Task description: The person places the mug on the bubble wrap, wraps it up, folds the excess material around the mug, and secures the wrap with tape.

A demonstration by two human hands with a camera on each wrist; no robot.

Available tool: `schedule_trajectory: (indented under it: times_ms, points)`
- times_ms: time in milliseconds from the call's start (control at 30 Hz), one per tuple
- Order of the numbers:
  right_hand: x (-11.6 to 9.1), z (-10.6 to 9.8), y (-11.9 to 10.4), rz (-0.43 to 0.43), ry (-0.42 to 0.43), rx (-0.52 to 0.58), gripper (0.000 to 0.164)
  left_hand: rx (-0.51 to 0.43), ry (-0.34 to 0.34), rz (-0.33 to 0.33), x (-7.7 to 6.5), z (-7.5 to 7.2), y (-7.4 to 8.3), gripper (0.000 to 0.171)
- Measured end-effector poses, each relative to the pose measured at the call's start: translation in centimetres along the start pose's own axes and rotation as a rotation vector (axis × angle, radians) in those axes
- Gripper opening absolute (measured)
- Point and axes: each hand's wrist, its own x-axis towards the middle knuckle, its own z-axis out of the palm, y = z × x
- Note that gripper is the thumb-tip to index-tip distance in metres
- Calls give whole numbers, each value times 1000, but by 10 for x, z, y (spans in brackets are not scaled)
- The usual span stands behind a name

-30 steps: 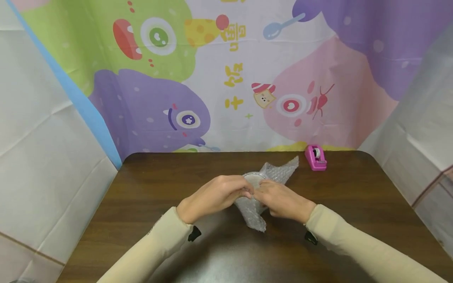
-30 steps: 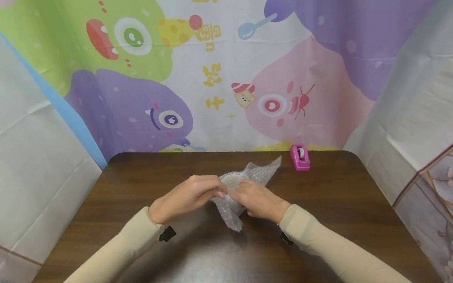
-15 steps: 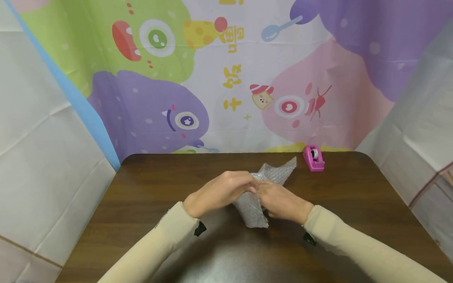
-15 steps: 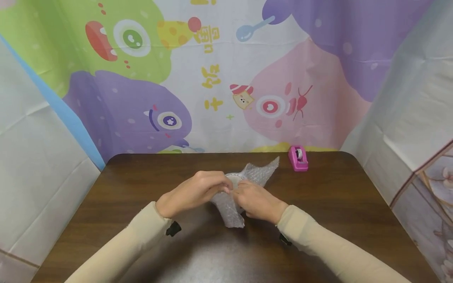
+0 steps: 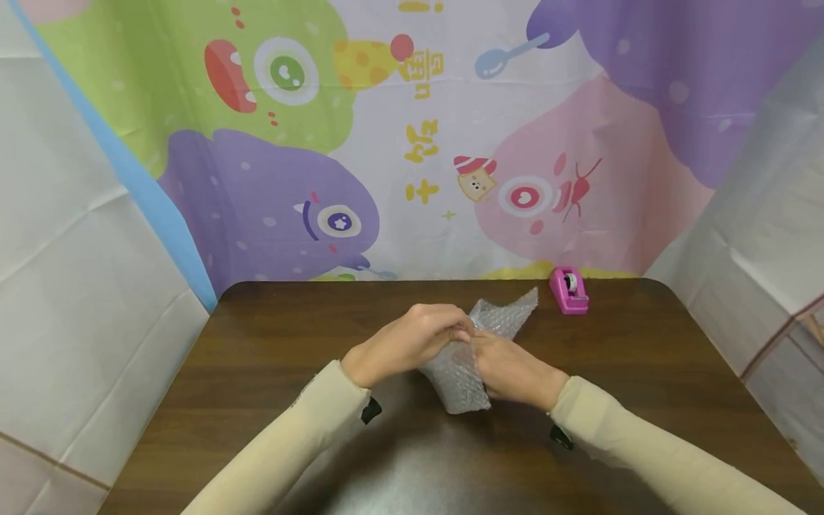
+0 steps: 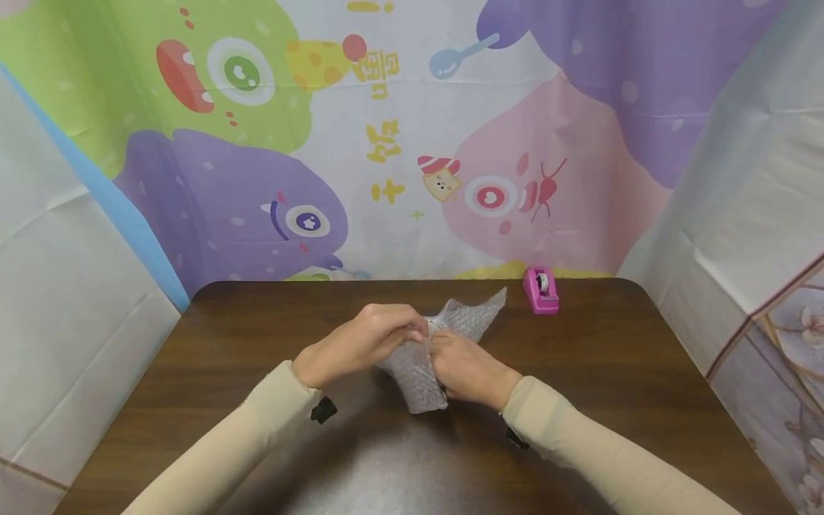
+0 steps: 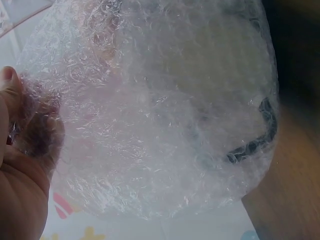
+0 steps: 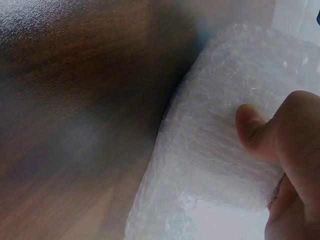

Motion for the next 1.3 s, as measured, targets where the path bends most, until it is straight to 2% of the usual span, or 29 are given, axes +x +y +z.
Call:
schedule_trajectory:
  times_ms: [333,567,767,1000,1233,1300]
  points:
    - [0,2,0,-26,17,21,37,26,1,0,4,0,-2,11]
    - [-1,0,0,-2,0,6,38,50,0,-14,3,0,0,10]
    - [-2,1,1,2,1,56,27,111,10,13,1,-2,4,10]
    - [-3,1,1,15,-3,-30,46,145,11,23,3,-8,7,10]
    - [-1,3,2,7,9,9,29,158,3,33,4,-9,7,11]
    - [-2,3,1,10,5,-7,32,180,0,39,5,-9,7,11]
